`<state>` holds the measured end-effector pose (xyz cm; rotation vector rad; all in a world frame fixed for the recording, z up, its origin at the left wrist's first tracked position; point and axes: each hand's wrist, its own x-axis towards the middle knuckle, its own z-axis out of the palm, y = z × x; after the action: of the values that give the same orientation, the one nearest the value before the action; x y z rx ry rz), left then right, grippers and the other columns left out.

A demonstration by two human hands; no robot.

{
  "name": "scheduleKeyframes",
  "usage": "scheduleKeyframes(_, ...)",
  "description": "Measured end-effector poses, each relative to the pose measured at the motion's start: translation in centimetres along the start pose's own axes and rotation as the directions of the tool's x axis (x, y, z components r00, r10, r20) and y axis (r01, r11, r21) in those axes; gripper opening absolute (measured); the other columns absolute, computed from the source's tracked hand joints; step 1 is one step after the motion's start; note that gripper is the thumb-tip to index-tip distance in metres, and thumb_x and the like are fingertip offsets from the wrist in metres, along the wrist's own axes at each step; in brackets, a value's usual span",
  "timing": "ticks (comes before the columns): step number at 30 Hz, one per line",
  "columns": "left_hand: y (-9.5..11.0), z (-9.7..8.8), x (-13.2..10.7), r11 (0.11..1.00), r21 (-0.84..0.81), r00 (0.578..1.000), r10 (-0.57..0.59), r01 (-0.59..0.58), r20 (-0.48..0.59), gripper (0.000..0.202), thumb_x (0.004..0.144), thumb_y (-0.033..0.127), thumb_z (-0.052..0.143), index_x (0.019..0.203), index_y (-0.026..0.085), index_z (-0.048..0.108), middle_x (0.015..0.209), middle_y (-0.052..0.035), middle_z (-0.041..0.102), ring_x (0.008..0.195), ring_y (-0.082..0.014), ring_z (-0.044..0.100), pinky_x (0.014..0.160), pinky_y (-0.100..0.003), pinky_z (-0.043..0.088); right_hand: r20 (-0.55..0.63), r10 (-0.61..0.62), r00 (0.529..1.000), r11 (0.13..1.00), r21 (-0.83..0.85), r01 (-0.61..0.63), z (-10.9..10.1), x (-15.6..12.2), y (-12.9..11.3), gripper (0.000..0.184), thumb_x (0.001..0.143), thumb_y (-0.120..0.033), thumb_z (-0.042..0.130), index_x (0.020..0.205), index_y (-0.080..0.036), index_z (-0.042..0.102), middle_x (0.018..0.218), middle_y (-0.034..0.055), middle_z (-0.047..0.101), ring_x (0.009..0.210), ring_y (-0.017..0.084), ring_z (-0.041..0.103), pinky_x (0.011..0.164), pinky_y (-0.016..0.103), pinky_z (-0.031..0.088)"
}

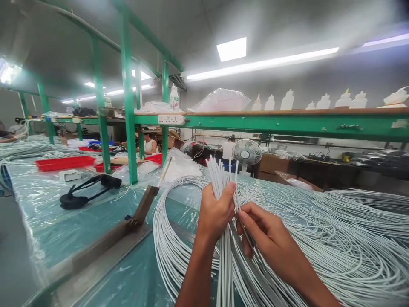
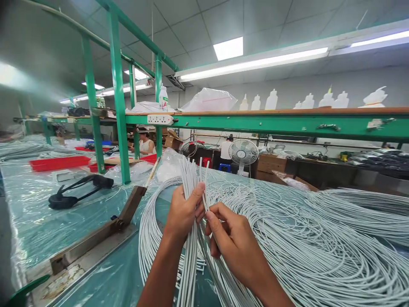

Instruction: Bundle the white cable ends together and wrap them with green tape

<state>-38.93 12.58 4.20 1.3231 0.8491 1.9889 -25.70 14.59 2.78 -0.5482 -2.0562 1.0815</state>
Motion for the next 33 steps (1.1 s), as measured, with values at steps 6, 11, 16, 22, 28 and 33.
scheduleKeyframes(6, 0.1, -0.5, 0.2, 0.997, 0.080, 1.000, -0.005, 0.003, 0.026, 0.045, 0.088, 0.046, 0.058, 0.059, 0.018, 0.039, 0.041, 0.0060, 0.035, 0.036, -0.0056, 0.031, 0.037, -0.019, 0.025, -0.054, -0.084, 0.995, 0.972, -0.224, 0.070, 0.0, 0.6, -0.6, 0.036, 0.099, -0.045, 0.041, 0.077, -0.019, 0.049, 0.060, -0.0038, 0.052, 0.046, 0.008, 0.047, 0.046, 0.021, 0.036)
scheduleKeyframes(11, -0.1, -0.7, 0.3, 0.999, 0.027, 0.998, -0.043, 0.042, 0.042, 0.044, 0.084, 0.051, 0.062, 0.065, 0.018, 0.041, 0.042, 0.0078, 0.033, 0.035, -0.0057, 0.029, 0.036, -0.020, 0.024, -0.106, -0.214, 0.971, 0.926, -0.339, 0.167, -0.2, 0.6, -0.5, 0.033, 0.100, -0.038, 0.041, 0.074, -0.019, 0.046, 0.059, -0.0046, 0.042, 0.052, 0.009, 0.038, 0.051, 0.023, 0.030)
scheduleKeyframes(16, 0.3, -0.3, 0.1, 0.998, 0.009, 0.995, -0.063, 0.064, -0.072, 0.038, 0.072, 0.045, 0.077, 0.080, 0.016, 0.052, 0.048, 0.0083, 0.039, 0.040, -0.0053, 0.034, 0.040, -0.018, 0.030, -0.021, -0.194, 0.981, 0.926, -0.335, 0.176, 0.6, -0.5, -0.3, 0.032, 0.101, -0.035, 0.040, 0.073, -0.019, 0.044, 0.058, -0.0054, 0.038, 0.052, 0.008, 0.034, 0.051, 0.024, 0.027)
scheduleKeyframes(22, 0.8, -0.5, 0.1, 1.000, 0.025, 1.000, 0.008, -0.008, -0.012, 0.035, 0.087, 0.042, 0.061, 0.067, 0.016, 0.047, 0.051, 0.0046, 0.043, 0.045, -0.0080, 0.045, 0.046, -0.020, 0.041, 0.199, -0.105, 0.974, 0.989, -0.084, 0.124, -0.2, 0.2, -0.5, 0.034, 0.099, -0.039, 0.040, 0.074, -0.018, 0.048, 0.062, -0.0026, 0.054, 0.054, 0.009, 0.053, 0.056, 0.023, 0.042)
scheduleKeyframes(28, 1.4, -1.9, 0.3, 0.992, -0.092, 0.982, -0.063, 0.081, 0.179, 0.046, 0.087, 0.047, 0.060, 0.058, 0.016, 0.043, 0.044, 0.0064, 0.037, 0.033, -0.0059, 0.037, 0.035, -0.019, 0.036, 0.003, 0.222, 0.975, 0.907, -0.368, -0.206, -2.1, 5.9, 7.9, 0.027, 0.098, -0.033, 0.036, 0.092, -0.015, 0.055, 0.090, 0.0054, 0.065, 0.066, 0.013, 0.067, 0.053, 0.023, 0.051)
scheduleKeyframes(33, 1.8, -1.7, 0.2, 0.978, -0.174, 0.976, -0.078, 0.114, 0.202, 0.044, 0.083, 0.046, 0.066, 0.061, 0.018, 0.040, 0.044, 0.0092, 0.030, 0.028, -0.0038, 0.026, 0.027, -0.017, 0.023, -0.088, 0.377, 0.922, 0.668, -0.664, -0.337, 0.1, 6.6, 16.0, 0.018, 0.091, -0.029, 0.061, 0.090, -0.011, 0.063, 0.091, 0.0057, 0.066, 0.085, 0.017, 0.065, 0.078, 0.035, 0.054)
